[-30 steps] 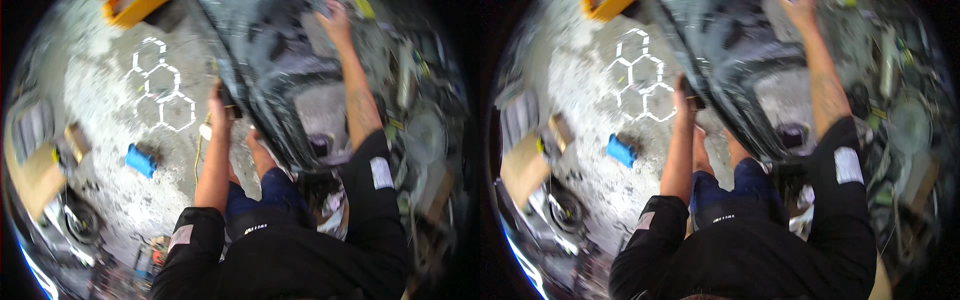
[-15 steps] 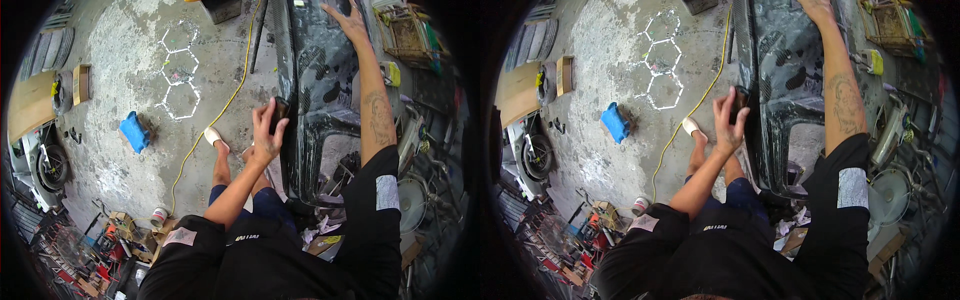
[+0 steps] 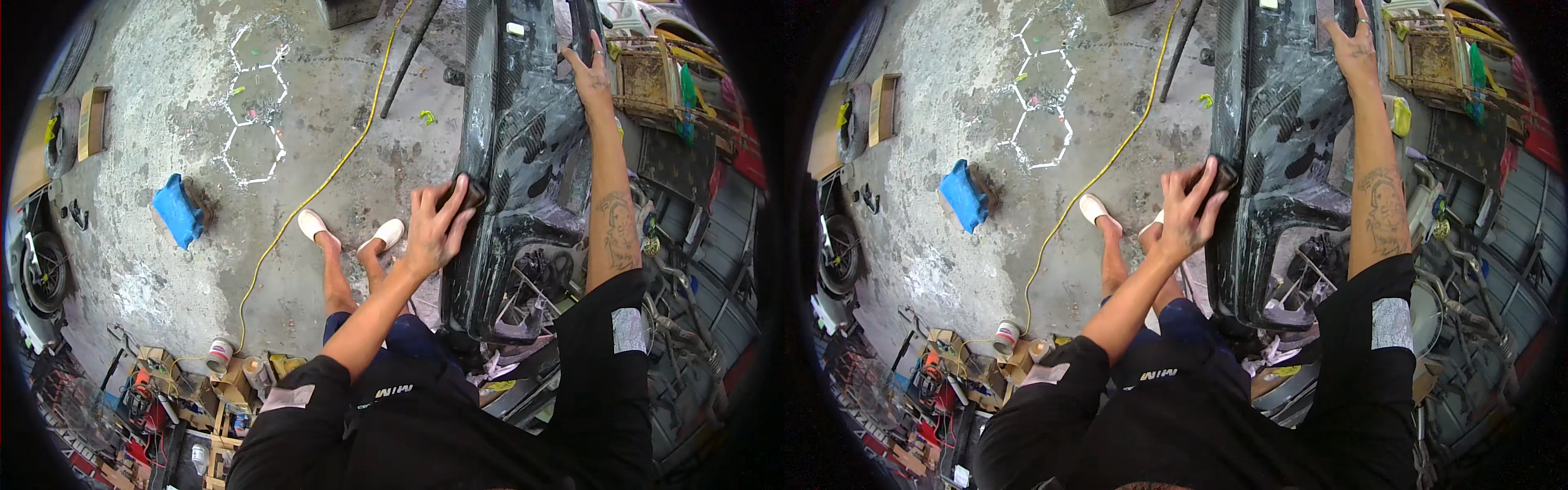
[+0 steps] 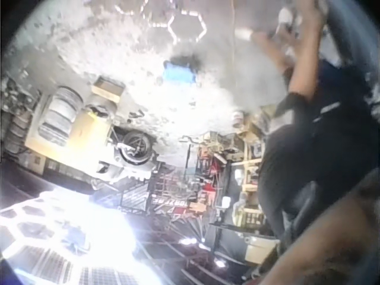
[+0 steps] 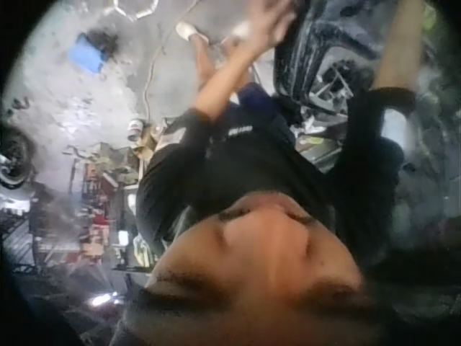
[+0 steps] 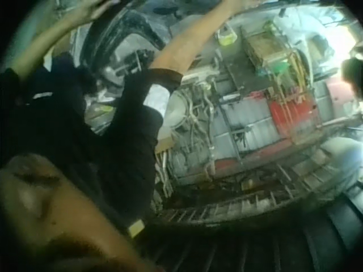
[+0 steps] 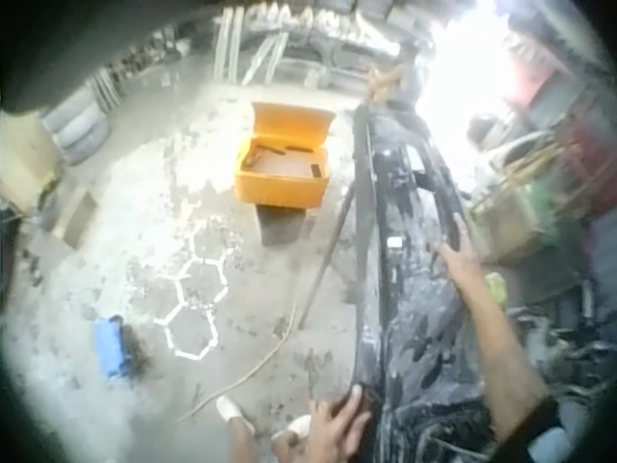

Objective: The person sands a large black car bumper with a sanding block, repeatedly dipping it into a yellow bucket of water. The person works on multiple sections of the bumper, including the edges and central areas, while another person is visible in the background.

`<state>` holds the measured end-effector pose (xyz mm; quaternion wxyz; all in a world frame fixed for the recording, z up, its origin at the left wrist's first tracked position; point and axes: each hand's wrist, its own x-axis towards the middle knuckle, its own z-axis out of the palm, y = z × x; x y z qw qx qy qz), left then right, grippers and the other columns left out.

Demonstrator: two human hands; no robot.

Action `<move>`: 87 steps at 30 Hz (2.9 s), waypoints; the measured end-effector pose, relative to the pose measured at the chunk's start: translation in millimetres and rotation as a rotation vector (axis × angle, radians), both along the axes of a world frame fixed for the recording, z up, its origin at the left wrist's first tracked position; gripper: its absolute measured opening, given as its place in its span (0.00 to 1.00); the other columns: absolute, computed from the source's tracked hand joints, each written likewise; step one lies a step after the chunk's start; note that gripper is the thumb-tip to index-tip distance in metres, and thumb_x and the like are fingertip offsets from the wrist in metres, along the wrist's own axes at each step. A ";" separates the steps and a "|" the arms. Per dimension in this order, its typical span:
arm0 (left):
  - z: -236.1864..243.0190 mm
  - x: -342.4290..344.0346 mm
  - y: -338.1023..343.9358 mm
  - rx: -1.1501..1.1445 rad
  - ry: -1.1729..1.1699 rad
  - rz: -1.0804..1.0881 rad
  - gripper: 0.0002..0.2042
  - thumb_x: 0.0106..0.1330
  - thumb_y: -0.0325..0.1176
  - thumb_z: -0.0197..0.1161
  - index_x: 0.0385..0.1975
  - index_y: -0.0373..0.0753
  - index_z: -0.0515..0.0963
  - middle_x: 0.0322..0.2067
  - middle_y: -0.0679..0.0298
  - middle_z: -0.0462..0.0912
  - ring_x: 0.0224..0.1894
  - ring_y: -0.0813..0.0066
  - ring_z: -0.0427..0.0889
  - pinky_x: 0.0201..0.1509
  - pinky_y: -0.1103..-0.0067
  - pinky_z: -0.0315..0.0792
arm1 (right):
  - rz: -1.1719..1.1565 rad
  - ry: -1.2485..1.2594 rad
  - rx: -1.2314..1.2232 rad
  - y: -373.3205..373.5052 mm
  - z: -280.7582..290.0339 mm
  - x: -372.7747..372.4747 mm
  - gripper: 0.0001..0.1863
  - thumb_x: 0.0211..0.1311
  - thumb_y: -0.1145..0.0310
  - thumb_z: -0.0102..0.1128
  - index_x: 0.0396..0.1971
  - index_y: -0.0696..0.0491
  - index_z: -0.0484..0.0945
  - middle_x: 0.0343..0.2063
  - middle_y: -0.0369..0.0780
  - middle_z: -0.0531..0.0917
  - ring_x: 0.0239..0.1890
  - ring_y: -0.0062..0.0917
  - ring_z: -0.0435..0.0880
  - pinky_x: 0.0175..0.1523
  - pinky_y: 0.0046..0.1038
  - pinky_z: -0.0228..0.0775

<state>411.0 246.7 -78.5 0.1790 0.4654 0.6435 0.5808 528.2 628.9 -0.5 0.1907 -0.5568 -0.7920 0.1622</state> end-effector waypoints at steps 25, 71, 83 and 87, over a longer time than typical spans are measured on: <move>17.0 3.7 2.1 -0.090 0.011 -0.038 0.28 0.66 0.29 0.71 0.68 0.36 0.77 0.50 0.48 0.78 0.49 0.51 0.74 0.60 0.61 0.68 | 0.100 0.000 0.144 -2.1 -19.5 2.1 0.55 0.54 0.50 0.75 0.80 0.41 0.55 0.66 0.61 0.72 0.71 0.58 0.67 0.75 0.48 0.63; 44.4 -26.3 62.3 -0.161 -0.057 0.168 0.25 0.66 0.32 0.74 0.63 0.35 0.80 0.42 0.52 0.76 0.49 0.57 0.75 0.52 0.66 0.73 | -0.082 -0.033 0.075 0.4 -16.5 0.7 0.54 0.55 0.56 0.70 0.81 0.43 0.50 0.76 0.53 0.62 0.75 0.51 0.66 0.78 0.43 0.60; 42.0 17.9 48.1 -0.116 0.339 0.203 0.24 0.65 0.30 0.72 0.63 0.36 0.79 0.42 0.45 0.73 0.45 0.49 0.72 0.50 0.61 0.70 | -0.155 -0.066 -0.084 -12.7 -0.7 -34.6 0.53 0.56 0.53 0.67 0.81 0.40 0.50 0.79 0.49 0.58 0.76 0.52 0.64 0.79 0.44 0.59; 52.9 -6.1 107.5 -0.059 0.422 0.251 0.23 0.66 0.30 0.72 0.61 0.35 0.80 0.41 0.45 0.73 0.45 0.47 0.72 0.50 0.59 0.70 | -0.215 -0.129 -0.045 -19.8 11.2 -44.7 0.52 0.58 0.47 0.67 0.81 0.36 0.50 0.79 0.46 0.59 0.75 0.54 0.64 0.78 0.47 0.60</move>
